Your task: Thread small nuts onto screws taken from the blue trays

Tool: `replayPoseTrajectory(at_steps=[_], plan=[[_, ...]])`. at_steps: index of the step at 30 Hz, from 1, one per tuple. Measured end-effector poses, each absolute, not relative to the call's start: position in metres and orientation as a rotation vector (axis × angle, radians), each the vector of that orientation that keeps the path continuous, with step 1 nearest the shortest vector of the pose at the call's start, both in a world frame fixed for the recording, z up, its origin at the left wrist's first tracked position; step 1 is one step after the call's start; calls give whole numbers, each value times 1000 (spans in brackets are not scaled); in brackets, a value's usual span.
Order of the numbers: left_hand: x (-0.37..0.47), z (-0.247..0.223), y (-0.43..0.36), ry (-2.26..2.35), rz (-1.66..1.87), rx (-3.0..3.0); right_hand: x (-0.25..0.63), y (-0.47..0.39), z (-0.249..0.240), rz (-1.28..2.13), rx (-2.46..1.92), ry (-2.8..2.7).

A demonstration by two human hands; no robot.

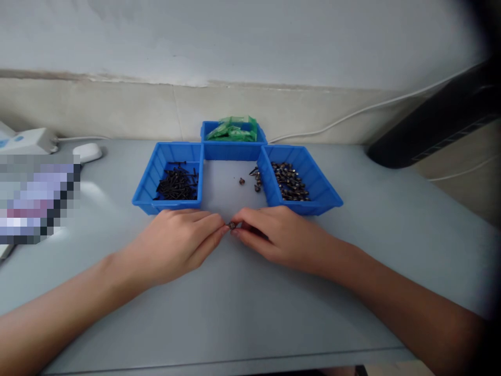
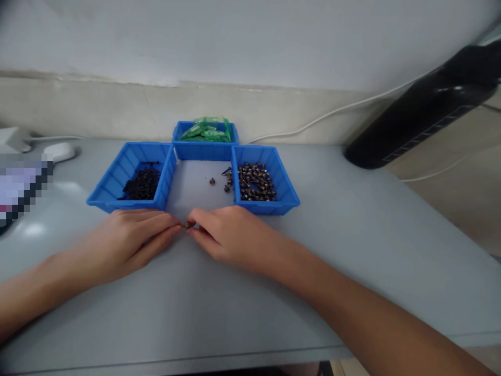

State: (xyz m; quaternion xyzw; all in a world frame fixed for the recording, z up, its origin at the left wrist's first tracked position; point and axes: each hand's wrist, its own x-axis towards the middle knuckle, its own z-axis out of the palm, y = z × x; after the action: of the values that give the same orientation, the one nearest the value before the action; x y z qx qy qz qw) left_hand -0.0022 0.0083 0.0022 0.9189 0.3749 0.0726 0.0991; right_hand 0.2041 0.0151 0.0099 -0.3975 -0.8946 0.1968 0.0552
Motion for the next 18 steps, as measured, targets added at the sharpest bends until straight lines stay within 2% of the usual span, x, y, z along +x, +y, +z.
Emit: replayPoseTrajectory(at_steps=[18], plan=[[-3, 0, 9, 1095, 229, 2722, 204, 15, 8, 570, -1177, -2724]])
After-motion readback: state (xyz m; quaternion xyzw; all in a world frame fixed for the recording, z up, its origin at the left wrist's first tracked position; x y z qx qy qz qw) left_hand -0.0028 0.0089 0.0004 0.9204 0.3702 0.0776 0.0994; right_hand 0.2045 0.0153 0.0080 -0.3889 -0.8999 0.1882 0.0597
